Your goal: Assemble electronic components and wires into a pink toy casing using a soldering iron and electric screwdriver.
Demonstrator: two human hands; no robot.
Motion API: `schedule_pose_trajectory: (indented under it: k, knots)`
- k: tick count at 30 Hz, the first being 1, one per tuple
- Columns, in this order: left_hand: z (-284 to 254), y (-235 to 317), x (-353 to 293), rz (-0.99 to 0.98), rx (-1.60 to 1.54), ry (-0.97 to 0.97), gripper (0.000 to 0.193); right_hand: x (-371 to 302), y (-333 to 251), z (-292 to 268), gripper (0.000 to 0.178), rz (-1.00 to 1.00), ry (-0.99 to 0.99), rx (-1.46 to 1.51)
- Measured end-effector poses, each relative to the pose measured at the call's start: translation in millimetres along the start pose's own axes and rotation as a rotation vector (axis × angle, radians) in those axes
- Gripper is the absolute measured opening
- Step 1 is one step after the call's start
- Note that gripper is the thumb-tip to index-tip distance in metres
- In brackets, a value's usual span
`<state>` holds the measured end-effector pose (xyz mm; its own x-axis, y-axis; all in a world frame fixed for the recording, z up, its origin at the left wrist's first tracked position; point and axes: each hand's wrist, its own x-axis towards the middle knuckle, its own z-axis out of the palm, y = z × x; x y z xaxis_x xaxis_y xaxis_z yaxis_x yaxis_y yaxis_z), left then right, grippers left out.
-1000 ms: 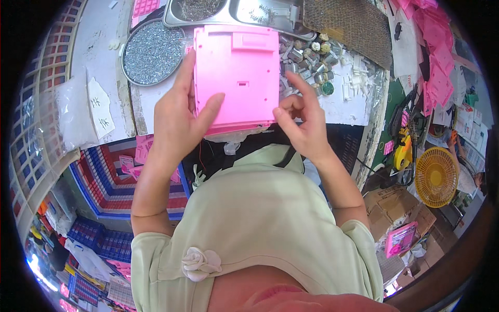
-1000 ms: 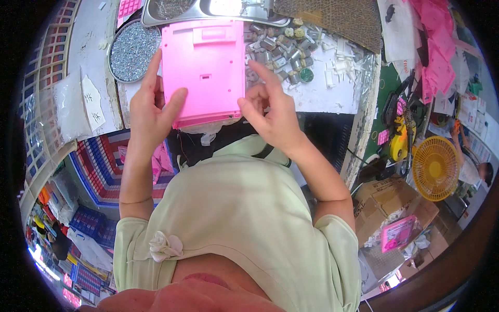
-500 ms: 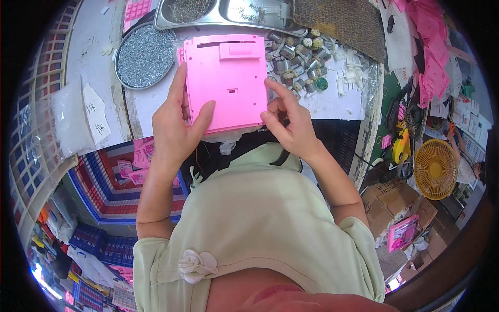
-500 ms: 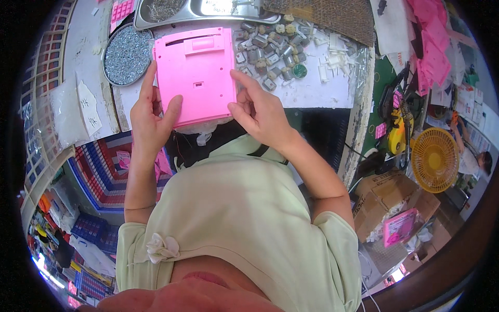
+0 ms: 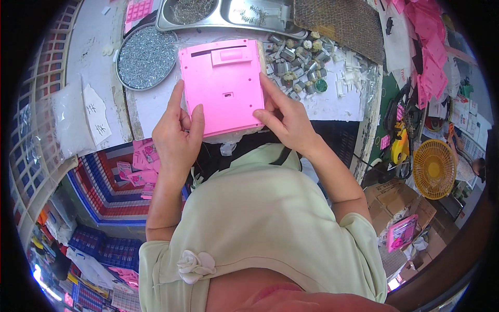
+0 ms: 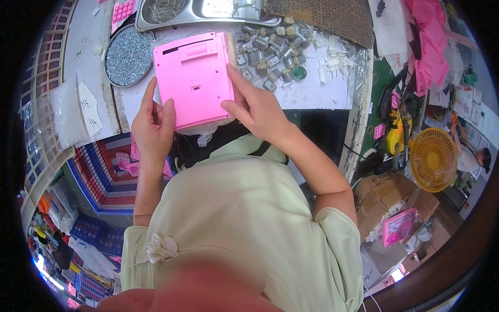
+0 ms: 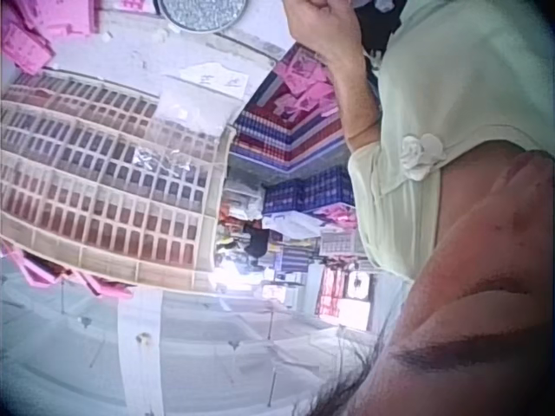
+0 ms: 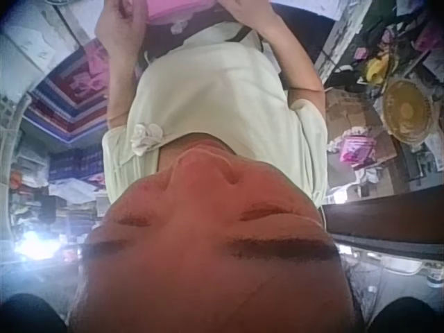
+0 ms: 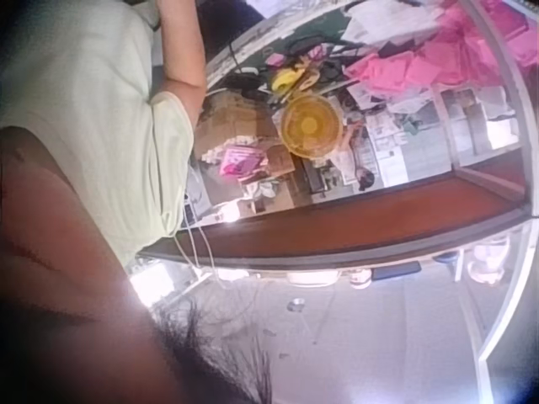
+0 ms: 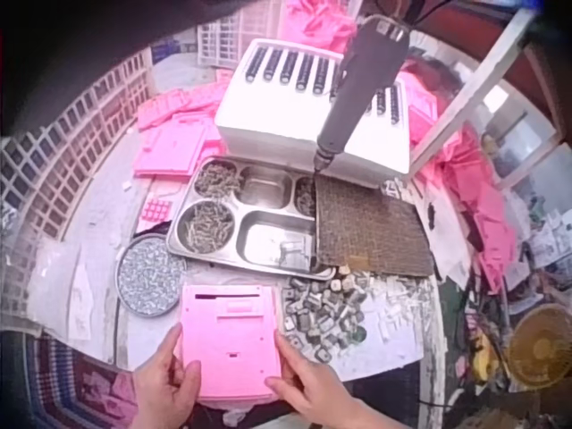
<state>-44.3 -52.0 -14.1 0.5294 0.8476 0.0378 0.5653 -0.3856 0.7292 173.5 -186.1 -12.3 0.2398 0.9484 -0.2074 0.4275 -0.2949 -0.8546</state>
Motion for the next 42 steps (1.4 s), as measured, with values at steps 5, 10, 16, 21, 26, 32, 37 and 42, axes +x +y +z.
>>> schedule_pose_trajectory:
  k: [5,10,16,21,26,32,37,42]
  knots:
    - [4.2,-8.8,0.8,0.009,-0.083,0.016,0.053,1.0,-9.0,-2.7,0.075,0.039,-0.016,-0.160]
    - [9.3,-15.5,0.0,-0.033,-0.145,0.001,0.055,1.5,-5.4,2.7,0.076,0.055,0.013,-0.309]
    - [-0.6,-18.8,5.3,-0.067,-0.199,-0.078,0.058,5.8,-14.6,-11.0,0.071,0.027,0.000,-0.403]
    - [-2.8,-19.4,7.5,-0.053,-0.241,-0.093,0.060,14.0,-15.7,-24.1,0.071,-0.037,-0.019,-0.471]
    - [-1.1,-28.6,5.2,-0.068,-0.236,-0.124,0.061,16.8,-24.3,-16.1,0.069,-0.050,-0.034,-0.647]
    - [-5.6,-36.0,9.5,-0.030,-0.300,-0.142,0.063,25.0,-18.9,-34.1,0.053,-0.071,0.007,-0.403]
    - [-4.9,-38.3,9.4,0.032,-0.293,-0.146,0.060,32.0,-15.5,-21.4,0.062,-0.106,0.071,-0.355]
    - [-18.7,-33.4,13.7,0.052,-0.108,-0.216,0.059,29.4,-16.0,-17.1,0.066,-0.059,0.035,-0.382]
